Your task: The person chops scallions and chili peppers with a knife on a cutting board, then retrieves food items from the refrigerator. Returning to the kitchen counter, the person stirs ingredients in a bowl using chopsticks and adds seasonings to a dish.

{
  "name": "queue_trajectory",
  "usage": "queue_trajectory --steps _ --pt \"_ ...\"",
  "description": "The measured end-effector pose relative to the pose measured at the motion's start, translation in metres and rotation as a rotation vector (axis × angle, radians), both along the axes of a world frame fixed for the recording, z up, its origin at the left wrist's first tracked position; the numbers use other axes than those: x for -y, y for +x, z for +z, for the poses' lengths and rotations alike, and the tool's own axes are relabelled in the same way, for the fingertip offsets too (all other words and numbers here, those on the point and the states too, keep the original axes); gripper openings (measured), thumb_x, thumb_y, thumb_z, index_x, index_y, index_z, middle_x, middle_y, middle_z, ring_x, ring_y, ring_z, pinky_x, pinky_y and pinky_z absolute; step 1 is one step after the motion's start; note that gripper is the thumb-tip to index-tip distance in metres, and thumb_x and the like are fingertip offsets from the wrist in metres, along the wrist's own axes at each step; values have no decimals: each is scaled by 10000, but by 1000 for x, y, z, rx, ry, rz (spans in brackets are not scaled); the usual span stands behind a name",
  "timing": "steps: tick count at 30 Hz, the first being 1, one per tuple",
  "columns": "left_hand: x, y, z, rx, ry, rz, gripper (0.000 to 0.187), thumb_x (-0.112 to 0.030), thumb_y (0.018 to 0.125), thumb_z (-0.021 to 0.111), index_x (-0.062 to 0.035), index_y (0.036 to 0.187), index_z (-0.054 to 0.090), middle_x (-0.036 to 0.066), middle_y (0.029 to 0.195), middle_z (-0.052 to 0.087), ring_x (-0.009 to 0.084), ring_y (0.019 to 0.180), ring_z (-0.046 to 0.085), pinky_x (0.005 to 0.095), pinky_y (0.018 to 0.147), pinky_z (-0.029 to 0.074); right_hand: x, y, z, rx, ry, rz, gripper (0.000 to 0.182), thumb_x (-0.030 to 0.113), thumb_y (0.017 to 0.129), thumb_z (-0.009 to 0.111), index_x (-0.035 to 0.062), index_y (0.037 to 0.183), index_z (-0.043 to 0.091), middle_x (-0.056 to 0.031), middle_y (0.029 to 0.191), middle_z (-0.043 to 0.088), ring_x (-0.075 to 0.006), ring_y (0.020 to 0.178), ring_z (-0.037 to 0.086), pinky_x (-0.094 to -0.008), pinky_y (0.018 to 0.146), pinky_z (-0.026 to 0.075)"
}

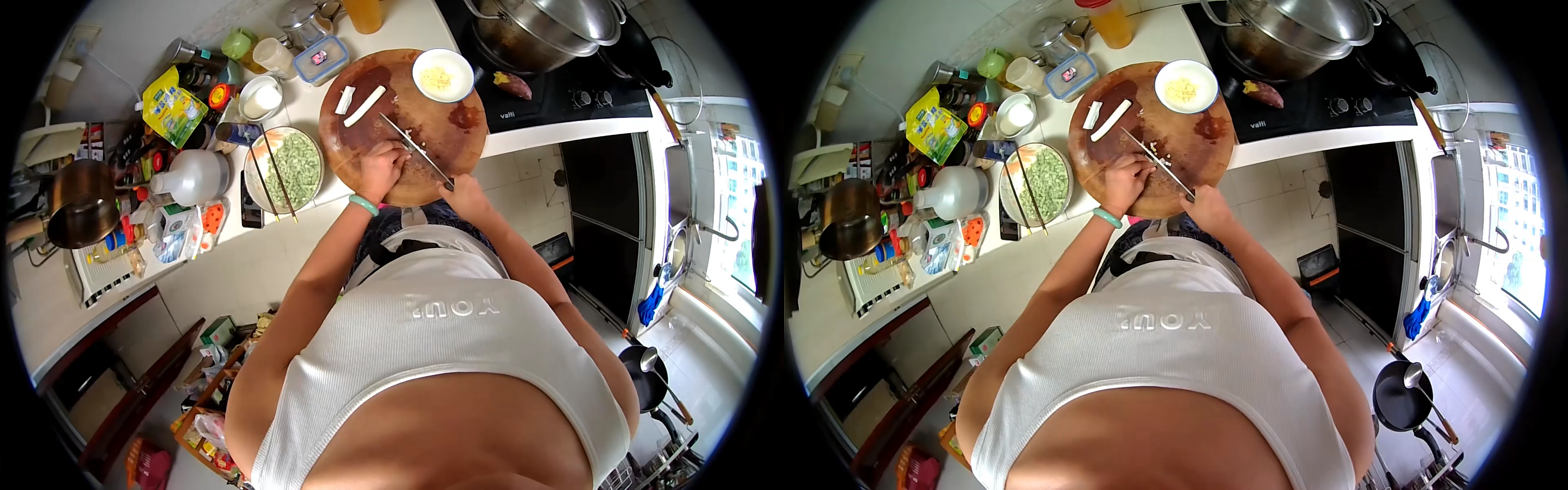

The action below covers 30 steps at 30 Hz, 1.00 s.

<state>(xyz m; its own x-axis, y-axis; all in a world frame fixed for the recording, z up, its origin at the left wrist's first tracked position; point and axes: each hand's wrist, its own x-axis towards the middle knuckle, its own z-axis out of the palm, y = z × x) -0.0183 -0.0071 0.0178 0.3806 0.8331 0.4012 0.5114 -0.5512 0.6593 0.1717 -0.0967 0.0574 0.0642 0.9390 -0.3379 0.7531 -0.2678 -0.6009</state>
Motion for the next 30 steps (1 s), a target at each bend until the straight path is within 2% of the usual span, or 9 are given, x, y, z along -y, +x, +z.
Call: queue_trajectory --steps 2,6,10,16,19,21,22,24,30 --pt "-1 0 -1 53 14 -4 96 -81 675 756 -40 746 705 63 802 656 259 764 625 355 694 506 2 -2 10 2 11 10 377 307 797 676 -68 809 644 -296 767 617 -450 797 613 -488 733 506" --pt "-2 0 0 49 -11 8 73 -53 669 736 -46 723 688 57 800 645 251 784 627 349 677 514 -1 -2 35 14 5 45 349 277 791 674 -72 794 645 -292 754 615 -450 773 614 -485 733 508" --pt "-2 -3 -2 49 -14 -23 81 -62 673 747 -45 737 699 64 808 648 258 777 622 354 694 510 2 -1 29 49 -37 93 333 260 785 677 -72 792 645 -294 769 618 -451 790 616 -480 735 510" --pt "-2 -4 -2 -4 -2 -28 76 -87 675 746 -56 724 697 57 806 646 254 789 623 354 692 513 -6 -13 19 42 -123 26 357 270 771 697 -81 769 633 -299 796 621 -448 799 618 -478 730 511" --pt "-3 -5 -6 7 -4 -53 93 -108 669 754 -57 723 698 55 811 648 251 788 621 350 695 512 3 -13 -1 82 29 7 356 274 773 700 -75 764 636 -299 810 623 -440 798 621 -480 723 511" --pt "-2 -5 -7 9 -13 -54 103 -119 665 758 -57 723 698 53 815 649 249 787 621 347 695 512 5 -14 -7 183 392 51 351 278 784 691 -70 767 643 -296 777 620 -435 783 622 -481 716 509" --pt "-1 -5 -7 5 2 -50 112 -128 662 760 -57 724 698 52 816 650 246 787 621 345 695 512 4 -14 -5 178 395 55 351 278 784 691 -70 767 643 -296 777 620 -435 783 622 -481 716 509" --pt "-1 -6 -5 -2 21 -47 122 -137 659 762 -57 724 698 50 817 651 243 787 622 343 694 511 -3 -9 6 21 63 6 364 282 791 685 -79 770 641 -297 747 613 -434 772 622 -482 711 506" --pt "1 -2 4 -15 33 3 104 -97 671 762 -34 721 697 58 824 663 253 782 628 353 700 513 -1 -3 27 13 9 5 380 304 810 663 -74 775 644 -303 750 611 -446 774 617 -486 725 507"
